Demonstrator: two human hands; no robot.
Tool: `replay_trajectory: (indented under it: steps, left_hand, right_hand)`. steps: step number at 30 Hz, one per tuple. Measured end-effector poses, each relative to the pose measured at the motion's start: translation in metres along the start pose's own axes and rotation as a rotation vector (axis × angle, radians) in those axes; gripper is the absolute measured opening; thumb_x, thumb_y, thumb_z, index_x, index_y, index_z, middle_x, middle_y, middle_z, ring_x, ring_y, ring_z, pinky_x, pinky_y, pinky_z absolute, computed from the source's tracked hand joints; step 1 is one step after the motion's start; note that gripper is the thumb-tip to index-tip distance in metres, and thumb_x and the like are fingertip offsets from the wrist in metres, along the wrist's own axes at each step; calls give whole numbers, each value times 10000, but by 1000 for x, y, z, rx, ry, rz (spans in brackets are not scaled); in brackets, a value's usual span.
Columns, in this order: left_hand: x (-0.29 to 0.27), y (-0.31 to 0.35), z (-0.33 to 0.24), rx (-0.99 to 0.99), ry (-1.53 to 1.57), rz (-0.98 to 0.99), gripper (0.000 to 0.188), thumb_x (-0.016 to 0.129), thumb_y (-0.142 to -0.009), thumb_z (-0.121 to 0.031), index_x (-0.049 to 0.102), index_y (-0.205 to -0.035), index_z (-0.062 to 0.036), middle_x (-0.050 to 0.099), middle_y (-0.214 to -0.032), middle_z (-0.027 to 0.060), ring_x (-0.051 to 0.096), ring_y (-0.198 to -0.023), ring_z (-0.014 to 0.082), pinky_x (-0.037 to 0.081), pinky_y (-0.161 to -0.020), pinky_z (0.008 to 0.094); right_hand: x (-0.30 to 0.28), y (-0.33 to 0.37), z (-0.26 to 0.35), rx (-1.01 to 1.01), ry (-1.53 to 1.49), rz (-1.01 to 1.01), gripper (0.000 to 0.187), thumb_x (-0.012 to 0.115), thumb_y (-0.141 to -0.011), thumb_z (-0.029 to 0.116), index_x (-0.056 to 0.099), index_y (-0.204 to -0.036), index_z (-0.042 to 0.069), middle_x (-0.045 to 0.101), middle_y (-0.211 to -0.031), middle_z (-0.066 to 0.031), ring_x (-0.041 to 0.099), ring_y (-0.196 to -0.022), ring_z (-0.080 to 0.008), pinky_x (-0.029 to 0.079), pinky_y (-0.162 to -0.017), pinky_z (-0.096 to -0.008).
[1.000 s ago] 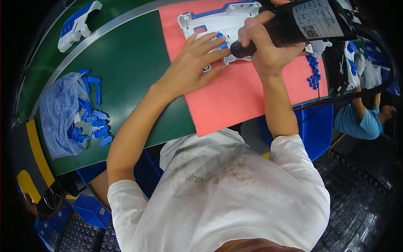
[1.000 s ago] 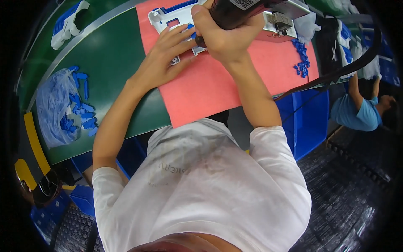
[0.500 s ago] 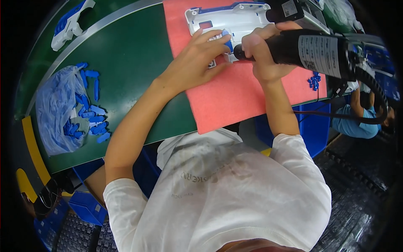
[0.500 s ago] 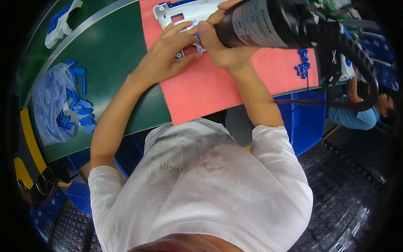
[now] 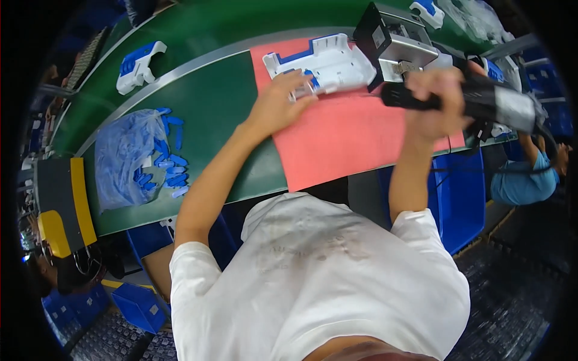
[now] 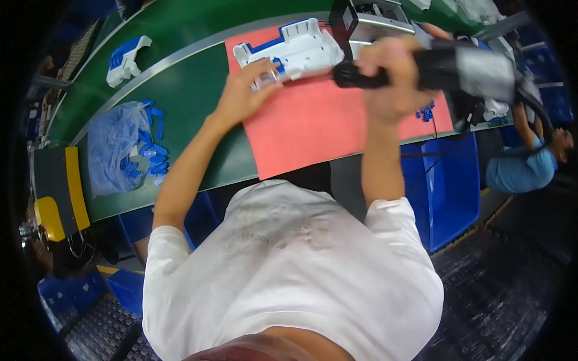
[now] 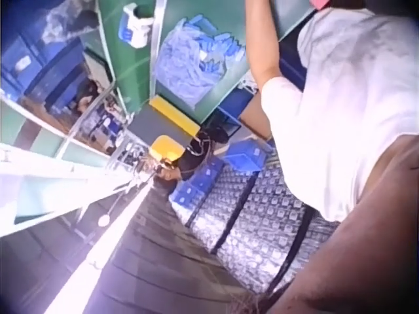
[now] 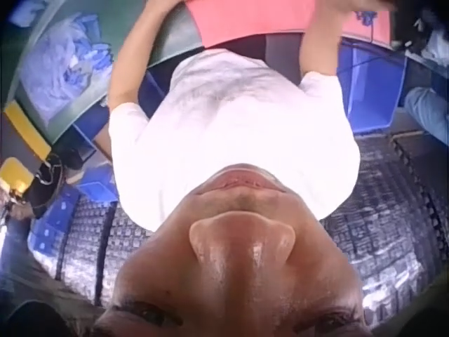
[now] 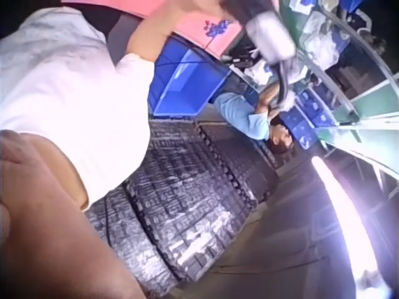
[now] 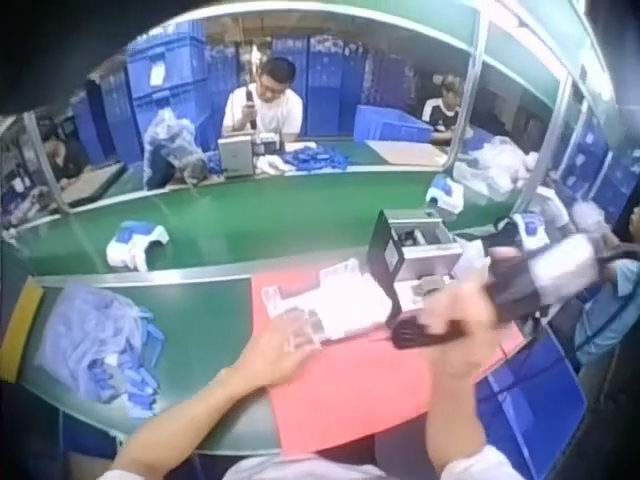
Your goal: Assembling plastic components and securing them with an electric screwdriver at a factory workstation.
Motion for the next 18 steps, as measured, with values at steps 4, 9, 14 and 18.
replay_trajectory:
  steps: [4,9,14,18]
  left_hand:
    - [-70,-44,22,-596,780,48,309,751,-838,-281,707,-1016,-31,679,-909,90,624,-804,142,503,-689,282]
    - [-102,-87,34,-368,454,-132,329,725,-857,-332,711,-954,-18,671,-863,54,633,-782,133,490,-643,291]
    - [-79,-113,139,-29,-367,-324,354,714,-830,-345,681,-929,-6,679,-843,218,637,-806,436,510,-718,471]
    - [-101,-134,201,-54,-643,-391,443,706,-826,-373,643,-1077,-13,670,-1071,194,624,-1005,385,465,-942,465]
  right_hand:
    - [-40,6,35,107,-145,31,528,518,-862,3,333,-1354,56,452,-686,-58,458,-502,-167,449,-532,-350]
    - [-59,33,16,280,190,49,499,638,-798,-89,419,-1246,-55,550,-704,-77,541,-514,-163,479,-532,-311]
    - [-61,51,-7,251,519,7,521,668,-820,-78,443,-1286,-19,600,-765,-66,587,-632,-156,500,-637,-300]
    - [-71,54,-2,250,700,-68,514,716,-819,-43,474,-1273,-33,634,-882,-65,616,-746,-139,516,-748,-281]
Point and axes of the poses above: each hand's wrist, its own y-axis away from the middle knuckle, its own x-axis out of the palm, z = x × y, the point moved 3 cm from there along -y, towards the middle knuckle
